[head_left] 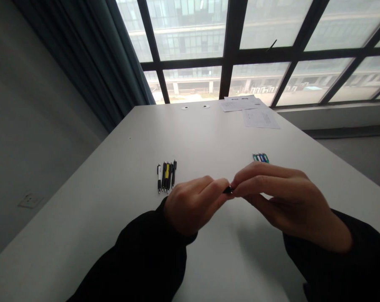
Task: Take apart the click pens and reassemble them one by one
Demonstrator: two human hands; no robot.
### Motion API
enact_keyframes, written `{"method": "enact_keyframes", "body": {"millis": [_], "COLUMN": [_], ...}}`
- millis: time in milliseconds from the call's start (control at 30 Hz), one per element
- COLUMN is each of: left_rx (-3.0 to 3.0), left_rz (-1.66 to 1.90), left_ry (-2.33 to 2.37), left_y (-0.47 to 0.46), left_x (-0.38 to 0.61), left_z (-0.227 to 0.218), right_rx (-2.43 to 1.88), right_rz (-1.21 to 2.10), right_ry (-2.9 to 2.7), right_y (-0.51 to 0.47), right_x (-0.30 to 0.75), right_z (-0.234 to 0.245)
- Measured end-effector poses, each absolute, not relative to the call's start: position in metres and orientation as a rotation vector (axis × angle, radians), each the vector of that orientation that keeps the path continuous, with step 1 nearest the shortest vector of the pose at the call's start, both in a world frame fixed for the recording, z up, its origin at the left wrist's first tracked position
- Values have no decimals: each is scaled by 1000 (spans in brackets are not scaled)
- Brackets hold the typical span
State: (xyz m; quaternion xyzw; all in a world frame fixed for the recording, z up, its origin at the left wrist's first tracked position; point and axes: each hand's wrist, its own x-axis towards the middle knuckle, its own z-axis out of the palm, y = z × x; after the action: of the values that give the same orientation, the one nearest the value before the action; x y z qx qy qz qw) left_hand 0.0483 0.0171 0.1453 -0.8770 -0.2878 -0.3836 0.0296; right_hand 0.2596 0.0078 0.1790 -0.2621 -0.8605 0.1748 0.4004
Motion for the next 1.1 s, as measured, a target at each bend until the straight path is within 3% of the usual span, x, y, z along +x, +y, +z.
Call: {"method": "enact_keyframes", "body": {"millis": [233, 400, 667, 900, 1100], "left_rx": [-2692, -2657, -2778, -2727, -2527], "left_rz": [-1152, -1141, -1085, -1109, -1307], "left_ry": [-883, -883, -988, -1079, -1136], "left_y": [15, 16, 15, 15, 13], "left_x": [48, 50, 49, 46, 52], "left_z": [148, 146, 146, 147, 149], "right_rx": [-844, -896, -732, -889, -1331], "right_rz": [610, 448, 451, 436, 464], "right_ry": [-2163, -2167, -2195, -2138, -2408], "right_y": [5, 8, 11, 10, 31], "right_x": [258, 258, 259, 265, 262], "right_z": [181, 179, 177, 181, 132]}}
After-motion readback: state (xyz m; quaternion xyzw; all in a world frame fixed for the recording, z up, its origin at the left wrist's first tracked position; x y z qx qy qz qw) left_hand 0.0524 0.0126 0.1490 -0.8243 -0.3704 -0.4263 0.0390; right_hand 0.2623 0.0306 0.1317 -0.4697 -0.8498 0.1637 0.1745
